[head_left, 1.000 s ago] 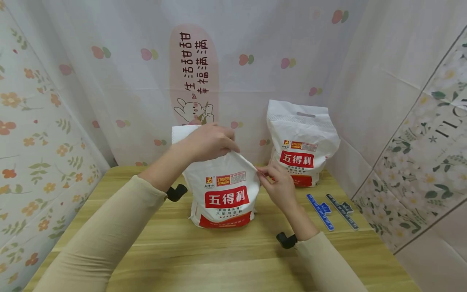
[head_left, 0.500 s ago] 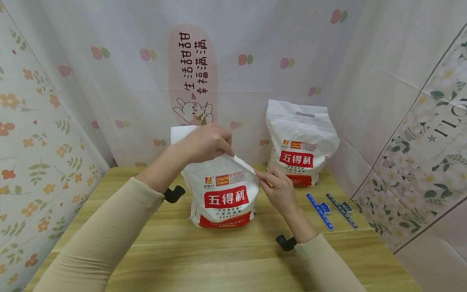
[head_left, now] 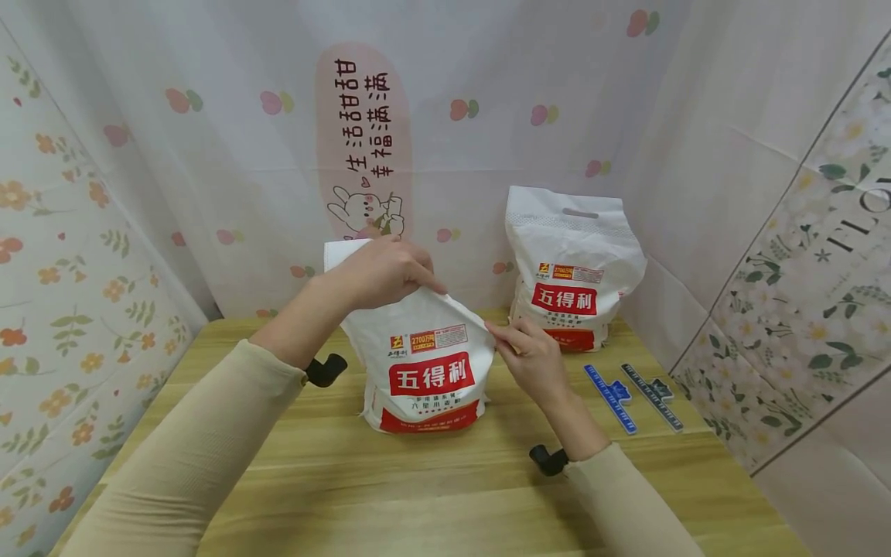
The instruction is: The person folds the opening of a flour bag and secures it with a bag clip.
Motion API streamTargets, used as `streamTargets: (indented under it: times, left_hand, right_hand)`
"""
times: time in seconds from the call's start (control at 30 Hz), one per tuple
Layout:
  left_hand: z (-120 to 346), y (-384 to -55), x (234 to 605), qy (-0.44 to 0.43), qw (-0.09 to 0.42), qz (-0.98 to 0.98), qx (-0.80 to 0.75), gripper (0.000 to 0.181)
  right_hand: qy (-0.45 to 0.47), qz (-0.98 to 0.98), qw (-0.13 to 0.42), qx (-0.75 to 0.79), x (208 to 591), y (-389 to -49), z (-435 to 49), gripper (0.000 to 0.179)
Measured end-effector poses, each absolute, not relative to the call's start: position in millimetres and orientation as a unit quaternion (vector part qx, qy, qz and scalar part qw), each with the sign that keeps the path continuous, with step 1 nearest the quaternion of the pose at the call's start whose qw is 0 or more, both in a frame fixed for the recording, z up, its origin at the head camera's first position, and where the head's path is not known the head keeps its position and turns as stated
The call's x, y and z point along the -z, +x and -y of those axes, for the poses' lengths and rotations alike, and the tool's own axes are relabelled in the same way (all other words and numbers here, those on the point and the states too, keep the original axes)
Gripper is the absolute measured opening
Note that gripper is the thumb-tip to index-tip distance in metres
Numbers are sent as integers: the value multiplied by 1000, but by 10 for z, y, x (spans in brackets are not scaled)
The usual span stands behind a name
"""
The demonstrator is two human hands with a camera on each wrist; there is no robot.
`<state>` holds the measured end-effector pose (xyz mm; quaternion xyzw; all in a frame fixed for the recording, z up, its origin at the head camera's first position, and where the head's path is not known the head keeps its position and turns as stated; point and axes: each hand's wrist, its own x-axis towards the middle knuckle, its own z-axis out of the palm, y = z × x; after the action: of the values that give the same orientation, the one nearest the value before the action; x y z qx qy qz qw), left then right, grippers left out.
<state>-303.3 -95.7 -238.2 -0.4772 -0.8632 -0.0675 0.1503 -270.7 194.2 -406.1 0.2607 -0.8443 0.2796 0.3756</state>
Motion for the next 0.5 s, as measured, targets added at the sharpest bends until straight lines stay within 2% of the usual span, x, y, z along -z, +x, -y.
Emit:
streamTargets:
  times: [0.3,0.5]
  left_hand:
    - [993,-3027,2418,-463,149,870,82,30]
    - [976,-3037,2431,-459,151,872,81,32]
  right_hand:
    - [218,887,241,-329,3988,-2638,-2188,29]
    - [185,904,236,-306,4043,-2627,-2687,22]
